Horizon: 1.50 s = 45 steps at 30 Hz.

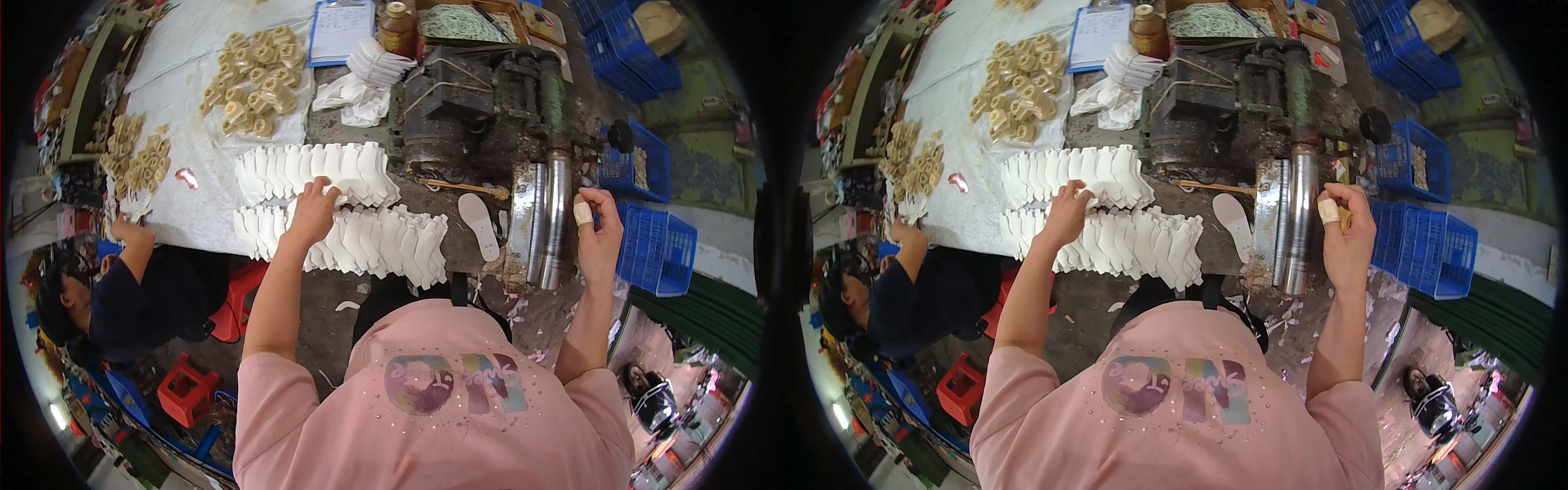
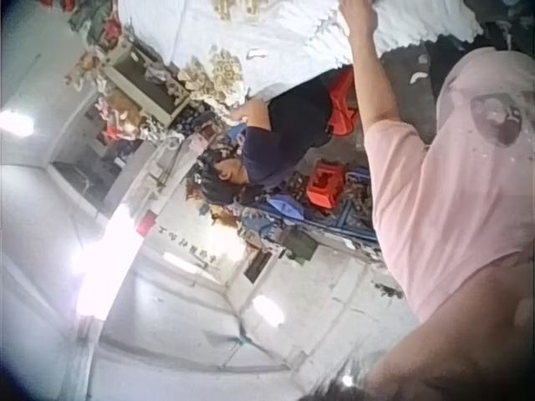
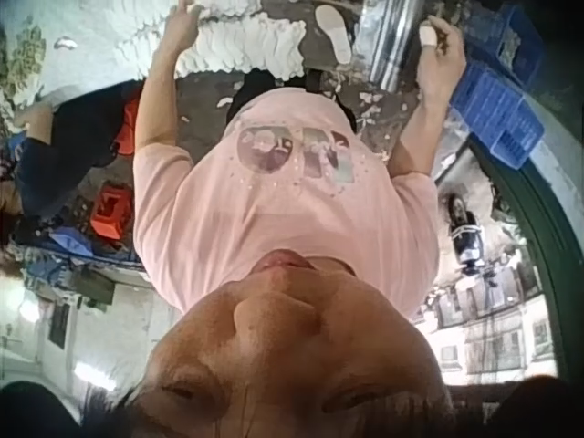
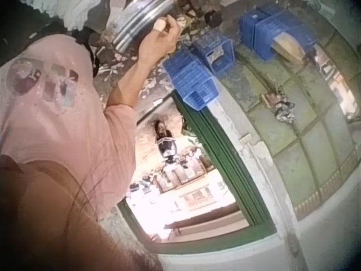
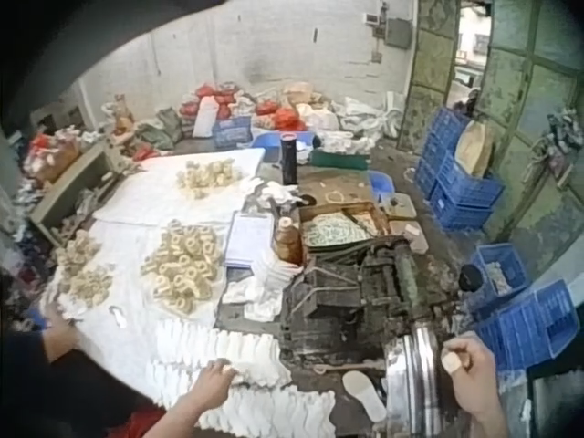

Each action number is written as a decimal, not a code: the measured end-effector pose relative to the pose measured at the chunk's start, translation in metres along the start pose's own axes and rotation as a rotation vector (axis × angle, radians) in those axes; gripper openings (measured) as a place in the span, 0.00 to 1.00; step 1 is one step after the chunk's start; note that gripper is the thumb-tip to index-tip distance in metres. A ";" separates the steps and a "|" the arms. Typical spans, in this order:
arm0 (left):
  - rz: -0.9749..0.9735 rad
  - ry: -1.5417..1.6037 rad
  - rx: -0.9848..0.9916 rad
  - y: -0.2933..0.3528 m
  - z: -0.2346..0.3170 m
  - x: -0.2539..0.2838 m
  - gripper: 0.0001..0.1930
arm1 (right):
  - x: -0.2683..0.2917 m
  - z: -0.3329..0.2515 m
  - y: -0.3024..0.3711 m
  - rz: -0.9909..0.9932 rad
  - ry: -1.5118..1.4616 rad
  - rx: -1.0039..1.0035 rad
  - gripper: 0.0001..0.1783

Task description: The recorder uses a roller machine to process shoe reinforcements/components in a workshop.

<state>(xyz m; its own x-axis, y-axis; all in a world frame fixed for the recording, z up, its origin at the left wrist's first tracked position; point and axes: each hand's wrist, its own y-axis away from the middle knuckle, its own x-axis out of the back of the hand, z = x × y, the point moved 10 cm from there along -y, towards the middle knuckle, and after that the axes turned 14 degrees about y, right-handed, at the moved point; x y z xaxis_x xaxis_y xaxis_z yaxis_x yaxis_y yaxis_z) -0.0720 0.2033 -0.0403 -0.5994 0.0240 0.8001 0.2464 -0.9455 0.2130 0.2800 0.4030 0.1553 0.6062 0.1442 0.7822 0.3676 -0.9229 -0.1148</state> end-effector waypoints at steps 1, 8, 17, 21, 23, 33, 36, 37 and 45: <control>0.001 0.051 0.011 -0.001 0.006 0.002 0.23 | 0.004 0.001 0.001 0.025 -0.015 0.000 0.09; 0.044 1.474 0.000 -0.001 0.127 0.035 0.14 | -0.038 -0.078 0.020 -0.091 -0.109 0.268 0.12; 0.063 1.969 -0.267 0.006 0.261 0.013 0.20 | -0.049 -0.110 0.051 0.156 -0.030 0.362 0.12; 0.192 1.719 -0.272 0.012 0.275 0.013 0.19 | -0.033 -0.098 0.058 0.269 -0.056 0.373 0.07; 0.221 1.602 -0.262 0.013 0.274 0.012 0.18 | -0.034 -0.089 0.055 0.179 -0.141 0.325 0.05; 0.029 1.080 0.067 -0.001 0.238 -0.012 0.08 | 0.023 0.039 -0.003 -0.236 0.199 -0.016 0.02; 0.099 0.689 -0.361 0.009 0.292 -0.021 0.24 | -0.010 0.028 0.009 -0.332 0.387 0.178 0.04; 0.074 0.621 -0.369 0.011 0.301 -0.029 0.28 | -0.014 0.010 0.013 -0.262 0.364 0.305 0.06; 0.043 0.869 -0.300 0.001 0.256 -0.009 0.22 | 0.009 0.012 0.005 -0.061 0.012 0.044 0.05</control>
<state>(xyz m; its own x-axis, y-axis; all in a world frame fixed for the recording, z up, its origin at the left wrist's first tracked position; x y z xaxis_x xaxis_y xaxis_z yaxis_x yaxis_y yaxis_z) 0.1282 0.2850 0.0965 -0.9857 -0.1510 0.0754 0.1467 -0.9874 -0.0588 0.2956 0.4041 0.1539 0.5733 0.1956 0.7957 0.4348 -0.8957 -0.0931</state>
